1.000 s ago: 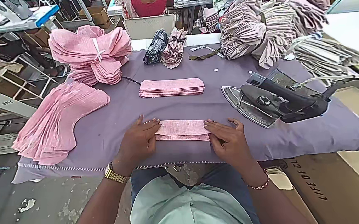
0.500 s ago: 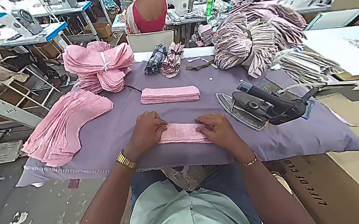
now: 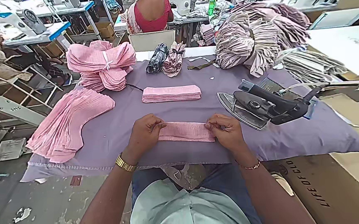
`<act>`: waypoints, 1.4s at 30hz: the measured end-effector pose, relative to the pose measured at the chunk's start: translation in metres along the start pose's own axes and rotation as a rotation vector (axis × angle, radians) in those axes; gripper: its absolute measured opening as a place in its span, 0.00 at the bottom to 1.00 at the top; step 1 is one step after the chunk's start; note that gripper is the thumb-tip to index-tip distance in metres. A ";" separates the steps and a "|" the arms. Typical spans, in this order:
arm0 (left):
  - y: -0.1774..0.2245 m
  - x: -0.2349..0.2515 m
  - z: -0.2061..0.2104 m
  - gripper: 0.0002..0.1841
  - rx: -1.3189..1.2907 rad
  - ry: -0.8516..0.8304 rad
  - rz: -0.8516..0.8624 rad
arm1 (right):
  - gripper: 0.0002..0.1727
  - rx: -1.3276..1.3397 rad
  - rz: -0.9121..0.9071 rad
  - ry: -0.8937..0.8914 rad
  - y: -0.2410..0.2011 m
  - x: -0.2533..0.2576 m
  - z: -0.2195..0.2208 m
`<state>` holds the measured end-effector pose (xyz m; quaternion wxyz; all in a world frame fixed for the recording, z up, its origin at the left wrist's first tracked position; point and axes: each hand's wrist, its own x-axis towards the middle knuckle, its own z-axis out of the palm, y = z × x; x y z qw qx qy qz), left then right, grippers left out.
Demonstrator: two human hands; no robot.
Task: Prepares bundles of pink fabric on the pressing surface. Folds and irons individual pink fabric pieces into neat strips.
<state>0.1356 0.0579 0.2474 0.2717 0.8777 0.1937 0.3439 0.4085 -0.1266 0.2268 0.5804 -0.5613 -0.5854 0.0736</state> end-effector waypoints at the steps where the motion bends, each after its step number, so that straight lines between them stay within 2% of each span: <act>1: -0.001 0.001 0.000 0.12 0.014 -0.015 0.001 | 0.08 0.004 0.007 -0.007 0.000 0.000 0.000; 9: -0.002 0.008 -0.008 0.13 0.028 -0.134 -0.058 | 0.13 0.104 0.122 -0.076 0.002 0.002 -0.002; 15: 0.005 0.016 -0.026 0.14 -0.004 -0.235 -0.151 | 0.16 0.131 0.225 -0.156 -0.017 0.008 -0.006; 17: 0.001 0.023 -0.027 0.17 0.071 -0.312 -0.209 | 0.19 -0.019 0.290 -0.228 -0.012 0.012 -0.005; 20: -0.008 0.032 -0.015 0.20 0.255 -0.441 -0.323 | 0.23 -0.409 0.364 -0.305 -0.004 0.016 0.004; 23: -0.006 0.031 -0.004 0.21 0.479 -0.406 -0.351 | 0.23 -0.599 0.380 -0.310 -0.006 0.017 0.012; 27: -0.009 0.020 0.003 0.25 0.668 -0.243 -0.288 | 0.22 -0.711 0.295 -0.168 -0.005 0.009 0.019; 31: -0.014 0.012 0.008 0.20 0.656 -0.072 -0.163 | 0.16 -0.779 0.157 -0.024 -0.001 -0.002 0.020; 33: -0.012 0.009 0.012 0.14 0.594 -0.067 -0.067 | 0.14 -0.775 0.091 0.052 0.001 -0.006 0.020; 36: -0.009 0.007 0.015 0.14 0.545 -0.099 0.005 | 0.10 -0.665 -0.062 0.146 -0.004 -0.012 0.014; 39: -0.007 0.004 0.013 0.18 0.564 -0.117 -0.007 | 0.13 -0.511 -0.227 0.012 -0.022 -0.024 0.011; 42: -0.009 -0.001 0.008 0.19 0.534 -0.111 -0.023 | 0.17 -0.618 -0.150 -0.073 -0.022 -0.045 0.015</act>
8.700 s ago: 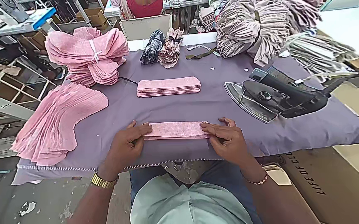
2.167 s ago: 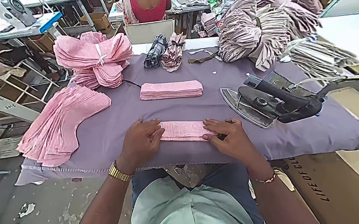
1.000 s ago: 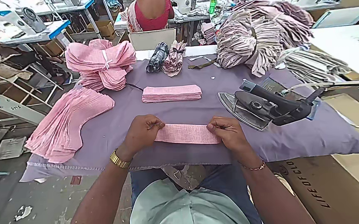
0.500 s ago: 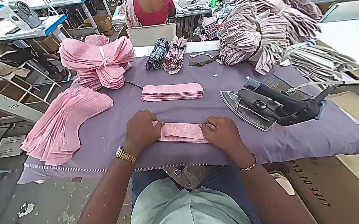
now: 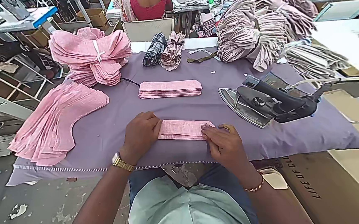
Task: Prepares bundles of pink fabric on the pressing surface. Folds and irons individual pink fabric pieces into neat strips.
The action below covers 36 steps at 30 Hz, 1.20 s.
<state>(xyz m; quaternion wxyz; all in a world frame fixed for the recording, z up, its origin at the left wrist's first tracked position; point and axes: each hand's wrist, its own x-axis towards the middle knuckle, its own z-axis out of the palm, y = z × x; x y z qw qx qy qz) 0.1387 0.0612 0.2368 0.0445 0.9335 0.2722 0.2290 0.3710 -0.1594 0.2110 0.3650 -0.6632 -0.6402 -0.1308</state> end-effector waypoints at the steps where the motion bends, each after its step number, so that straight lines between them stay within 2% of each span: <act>1: -0.005 -0.003 -0.003 0.19 -0.055 0.003 0.012 | 0.17 0.014 0.036 -0.002 0.002 -0.004 0.001; 5: -0.045 -0.014 -0.022 0.16 -0.428 -0.102 0.138 | 0.17 0.181 0.147 -0.062 0.007 -0.004 -0.010; 7: -0.058 -0.016 -0.028 0.19 -0.560 -0.174 0.207 | 0.14 0.248 0.139 -0.061 0.017 -0.001 -0.015; 9: -0.065 -0.019 -0.027 0.16 -0.605 -0.184 0.242 | 0.13 0.245 0.088 -0.040 0.025 -0.001 -0.015; 13: -0.065 -0.025 -0.022 0.14 -0.589 -0.136 0.258 | 0.16 0.106 -0.085 -0.035 0.031 -0.003 -0.015; 16: -0.059 -0.027 -0.017 0.14 -0.550 -0.075 0.260 | 0.17 0.020 -0.133 -0.044 0.029 -0.003 -0.015; 18: -0.054 -0.027 -0.015 0.15 -0.532 -0.040 0.239 | 0.15 0.032 -0.088 -0.019 0.024 0.000 -0.011; 22: -0.044 -0.026 -0.014 0.15 -0.538 -0.011 0.123 | 0.14 0.122 0.128 0.026 0.016 0.005 0.000; 26: -0.045 -0.025 -0.020 0.13 -0.564 -0.054 0.005 | 0.14 0.165 0.259 -0.014 0.015 0.010 -0.001; 30: -0.050 -0.022 -0.025 0.10 -0.567 -0.121 0.020 | 0.15 0.205 0.274 -0.082 0.019 0.013 -0.006; 33: -0.051 -0.020 -0.027 0.12 -0.541 -0.174 0.079 | 0.16 0.178 0.236 -0.158 0.021 0.014 -0.010; 36: -0.052 -0.020 -0.025 0.14 -0.482 -0.193 0.133 | 0.16 0.132 0.196 -0.160 0.021 0.014 -0.008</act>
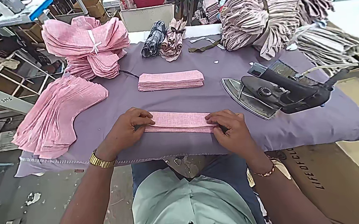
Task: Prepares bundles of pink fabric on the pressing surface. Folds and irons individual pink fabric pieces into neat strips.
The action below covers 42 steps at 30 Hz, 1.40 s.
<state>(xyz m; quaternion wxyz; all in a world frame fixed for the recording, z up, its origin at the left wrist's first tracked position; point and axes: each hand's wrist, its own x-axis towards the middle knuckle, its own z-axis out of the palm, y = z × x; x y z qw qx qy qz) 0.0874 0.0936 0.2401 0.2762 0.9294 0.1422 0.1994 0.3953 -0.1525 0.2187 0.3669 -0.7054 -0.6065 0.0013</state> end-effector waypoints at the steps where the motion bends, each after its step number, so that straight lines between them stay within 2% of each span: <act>1: 0.000 0.000 0.001 0.14 0.012 -0.001 0.005 | 0.16 -0.018 -0.005 0.010 -0.001 0.000 0.001; 7: 0.000 -0.005 0.008 0.14 0.119 0.010 0.020 | 0.15 -0.153 -0.032 0.061 -0.009 -0.001 0.006; 10: 0.000 -0.008 0.007 0.15 0.190 -0.007 0.059 | 0.16 -0.292 -0.070 0.005 -0.014 -0.007 -0.005; 12: -0.003 -0.011 0.005 0.16 0.203 -0.014 0.100 | 0.20 -0.332 -0.070 -0.029 -0.013 -0.017 -0.011; 14: -0.005 -0.013 0.006 0.16 0.201 0.000 0.117 | 0.24 -0.303 -0.081 0.086 -0.004 -0.028 -0.001; 16: -0.004 -0.013 0.009 0.16 0.201 0.017 0.115 | 0.23 -0.295 -0.104 0.216 0.001 -0.032 0.013; 18: -0.004 -0.013 0.011 0.17 0.205 0.017 0.121 | 0.20 -0.247 -0.075 0.199 -0.001 -0.022 0.011; 21: -0.005 -0.013 0.008 0.18 0.203 0.012 0.153 | 0.19 -0.112 -0.079 0.062 0.006 0.016 -0.028; 24: -0.007 -0.015 0.008 0.18 0.189 0.012 0.147 | 0.17 -0.268 -0.166 0.235 0.022 0.059 -0.087; 26: -0.006 -0.016 0.010 0.18 0.184 0.013 0.135 | 0.24 -0.473 -0.035 0.236 0.042 0.077 -0.117; 27: -0.006 -0.016 0.010 0.18 0.184 0.016 0.137 | 0.30 -0.540 0.055 0.183 0.054 0.081 -0.125; 29: -0.007 -0.015 0.010 0.19 0.190 0.027 0.143 | 0.33 -0.572 0.132 0.087 0.062 0.084 -0.127; 32: -0.008 -0.017 0.011 0.20 0.196 0.026 0.130 | 0.25 -0.424 -0.011 0.119 0.044 0.073 -0.124; 35: -0.008 -0.016 0.012 0.21 0.205 0.010 0.110 | 0.22 -0.154 -0.211 0.195 0.010 0.051 -0.117; 38: -0.007 -0.016 0.012 0.22 0.206 0.007 0.088 | 0.19 0.043 -0.287 0.164 -0.016 0.036 -0.097; 42: -0.005 -0.015 0.013 0.23 0.224 0.006 0.055 | 0.20 -0.192 -0.234 0.022 -0.044 0.052 -0.065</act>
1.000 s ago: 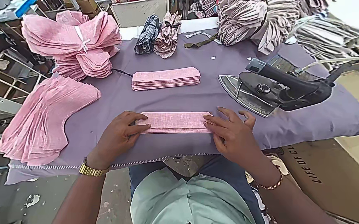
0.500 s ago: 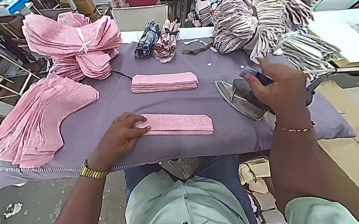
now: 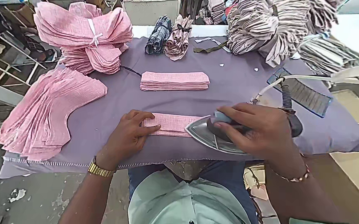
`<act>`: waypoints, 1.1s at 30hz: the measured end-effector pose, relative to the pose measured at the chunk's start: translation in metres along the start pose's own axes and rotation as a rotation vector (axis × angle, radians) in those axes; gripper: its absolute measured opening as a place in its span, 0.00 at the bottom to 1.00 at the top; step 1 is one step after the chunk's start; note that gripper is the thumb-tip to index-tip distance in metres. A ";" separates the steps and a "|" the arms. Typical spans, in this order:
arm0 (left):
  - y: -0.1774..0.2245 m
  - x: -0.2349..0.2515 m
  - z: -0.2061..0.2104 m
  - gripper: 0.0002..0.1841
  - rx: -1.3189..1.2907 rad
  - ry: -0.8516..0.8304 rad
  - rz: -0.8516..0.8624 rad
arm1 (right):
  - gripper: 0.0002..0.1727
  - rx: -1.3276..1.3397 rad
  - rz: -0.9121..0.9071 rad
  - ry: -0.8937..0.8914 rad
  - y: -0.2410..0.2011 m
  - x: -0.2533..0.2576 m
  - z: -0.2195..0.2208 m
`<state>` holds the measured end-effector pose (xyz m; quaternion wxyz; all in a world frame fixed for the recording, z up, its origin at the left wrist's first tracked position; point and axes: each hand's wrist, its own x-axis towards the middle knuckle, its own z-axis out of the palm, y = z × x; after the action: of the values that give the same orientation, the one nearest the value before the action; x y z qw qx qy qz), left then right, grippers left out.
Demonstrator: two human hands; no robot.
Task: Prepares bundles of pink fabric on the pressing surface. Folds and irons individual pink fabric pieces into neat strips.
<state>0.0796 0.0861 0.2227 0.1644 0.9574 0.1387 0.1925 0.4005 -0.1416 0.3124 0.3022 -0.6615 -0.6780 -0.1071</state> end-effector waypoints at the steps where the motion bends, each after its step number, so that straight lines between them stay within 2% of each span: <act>1: 0.000 0.001 0.000 0.23 -0.001 0.007 -0.001 | 0.20 -0.003 0.001 -0.002 -0.001 0.009 0.006; 6: 0.002 -0.002 0.001 0.22 -0.003 0.050 -0.035 | 0.20 0.030 0.044 0.030 -0.026 0.044 0.041; 10: 0.000 -0.005 0.003 0.14 -0.025 0.196 -0.107 | 0.18 -0.005 0.082 -0.005 -0.065 0.073 0.073; 12: 0.000 -0.005 0.001 0.10 -0.041 0.252 -0.159 | 0.20 -0.036 0.053 -0.046 -0.084 0.089 0.091; 16: -0.007 -0.011 -0.006 0.14 -0.141 0.361 -0.187 | 0.23 -0.037 -0.066 -0.128 -0.108 0.106 0.108; 18: -0.013 -0.012 -0.010 0.11 -0.195 0.406 -0.214 | 0.25 -0.018 -0.096 -0.174 -0.107 0.105 0.101; 20: -0.016 -0.011 -0.009 0.12 -0.160 0.379 -0.278 | 0.23 0.000 -0.108 -0.207 -0.101 0.095 0.091; 23: -0.014 -0.006 -0.007 0.25 -0.044 0.265 -0.409 | 0.22 0.037 -0.077 -0.223 -0.080 0.070 0.063; 25: -0.013 -0.004 -0.005 0.30 0.028 0.218 -0.443 | 0.23 0.011 -0.036 -0.207 -0.060 0.050 0.039; 30: -0.009 -0.003 0.000 0.24 0.030 0.243 -0.383 | 0.29 -0.317 0.072 -0.085 -0.017 -0.005 -0.005; 33: -0.009 -0.003 0.002 0.19 0.038 0.229 -0.309 | 0.29 -0.348 0.108 -0.091 0.010 -0.019 -0.026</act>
<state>0.0761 0.0930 0.2168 0.1569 0.8996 0.3056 0.2699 0.4160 -0.1706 0.3203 0.1573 -0.7436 -0.6255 -0.1764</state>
